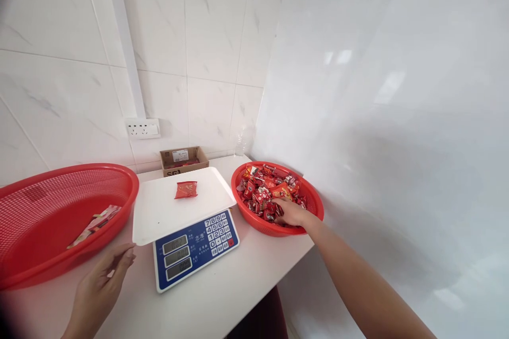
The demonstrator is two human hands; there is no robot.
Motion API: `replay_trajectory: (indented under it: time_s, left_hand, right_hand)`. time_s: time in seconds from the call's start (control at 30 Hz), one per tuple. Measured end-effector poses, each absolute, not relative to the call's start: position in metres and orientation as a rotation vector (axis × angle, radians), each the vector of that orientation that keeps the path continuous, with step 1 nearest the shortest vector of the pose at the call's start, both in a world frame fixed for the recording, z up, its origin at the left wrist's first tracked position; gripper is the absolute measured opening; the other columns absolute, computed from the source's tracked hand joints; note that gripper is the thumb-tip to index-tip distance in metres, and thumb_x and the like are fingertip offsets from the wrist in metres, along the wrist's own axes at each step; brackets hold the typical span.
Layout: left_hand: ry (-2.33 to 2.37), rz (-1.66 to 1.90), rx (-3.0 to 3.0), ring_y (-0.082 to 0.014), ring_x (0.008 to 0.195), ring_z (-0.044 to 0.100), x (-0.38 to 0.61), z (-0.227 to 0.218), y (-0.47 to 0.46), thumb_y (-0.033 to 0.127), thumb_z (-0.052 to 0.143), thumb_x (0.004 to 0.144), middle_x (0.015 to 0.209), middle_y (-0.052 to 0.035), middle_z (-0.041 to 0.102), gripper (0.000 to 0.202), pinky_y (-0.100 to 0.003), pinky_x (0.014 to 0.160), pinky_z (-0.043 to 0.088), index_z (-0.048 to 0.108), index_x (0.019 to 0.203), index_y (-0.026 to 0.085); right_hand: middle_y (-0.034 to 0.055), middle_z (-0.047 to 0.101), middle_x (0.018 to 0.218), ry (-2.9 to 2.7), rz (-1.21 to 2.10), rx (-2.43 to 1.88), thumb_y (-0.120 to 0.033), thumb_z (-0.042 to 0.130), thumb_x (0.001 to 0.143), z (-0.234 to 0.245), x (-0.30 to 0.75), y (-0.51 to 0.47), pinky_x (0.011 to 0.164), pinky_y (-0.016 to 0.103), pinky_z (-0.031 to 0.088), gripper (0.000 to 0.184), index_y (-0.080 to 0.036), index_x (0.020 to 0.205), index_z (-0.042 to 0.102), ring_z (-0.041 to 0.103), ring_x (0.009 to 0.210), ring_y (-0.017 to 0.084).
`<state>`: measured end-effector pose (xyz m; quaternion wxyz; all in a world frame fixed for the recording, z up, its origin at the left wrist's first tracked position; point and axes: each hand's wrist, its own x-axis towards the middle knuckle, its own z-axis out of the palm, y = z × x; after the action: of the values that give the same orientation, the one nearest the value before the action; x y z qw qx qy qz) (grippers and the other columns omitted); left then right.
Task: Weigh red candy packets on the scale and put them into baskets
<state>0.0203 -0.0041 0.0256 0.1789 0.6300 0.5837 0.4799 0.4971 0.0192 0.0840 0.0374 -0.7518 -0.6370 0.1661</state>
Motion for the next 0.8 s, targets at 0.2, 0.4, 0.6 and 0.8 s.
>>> replay_trajectory:
  time_s: [0.2,0.4,0.6,0.8]
  left_hand:
    - [1.671,1.371,1.78,-0.018,0.065,0.069,0.019,0.026,-0.005,0.051,0.053,0.074,0.073,-0.0021,0.071,0.033,-0.018,0.047,0.05,0.066,0.085,0.022]
    - [1.67,1.392,1.781,-0.018,0.065,0.069,0.02,0.028,-0.007,0.051,0.054,0.074,0.073,-0.0023,0.071,0.033,-0.018,0.046,0.05,0.065,0.084,0.022]
    - [1.683,1.41,1.784,-0.0177,0.064,0.068,0.021,0.028,-0.007,0.051,0.053,0.074,0.071,-0.002,0.071,0.033,-0.018,0.046,0.049,0.065,0.083,0.022]
    - [1.686,1.408,1.772,-0.0179,0.064,0.068,0.022,0.031,-0.008,0.05,0.052,0.075,0.071,-0.0016,0.07,0.032,-0.019,0.046,0.049,0.065,0.083,0.022]
  right_hand:
    - [0.0017,0.065,0.103,-1.903,0.431,-2.307,-0.01,0.051,0.068,0.091,0.501,0.016,0.072,0.026,0.045,0.041,-0.025,0.106,0.059,0.061,0.087,0.019]
    - [0.0033,0.066,0.096,-1.834,0.445,-2.371,-0.014,0.05,0.071,0.096,0.506,0.013,0.067,0.026,0.045,0.039,-0.022,0.109,0.056,0.062,0.079,0.018]
    - [0.0098,0.06,0.119,-1.954,0.523,-2.334,-0.027,0.068,0.063,0.089,0.497,0.011,0.079,0.031,0.046,0.057,-0.022,0.119,0.058,0.06,0.096,0.026]
    - [0.003,0.067,0.094,-1.861,0.327,-2.352,-0.013,0.054,0.063,0.086,0.496,0.012,0.073,0.03,0.044,0.037,-0.025,0.097,0.065,0.061,0.088,0.025]
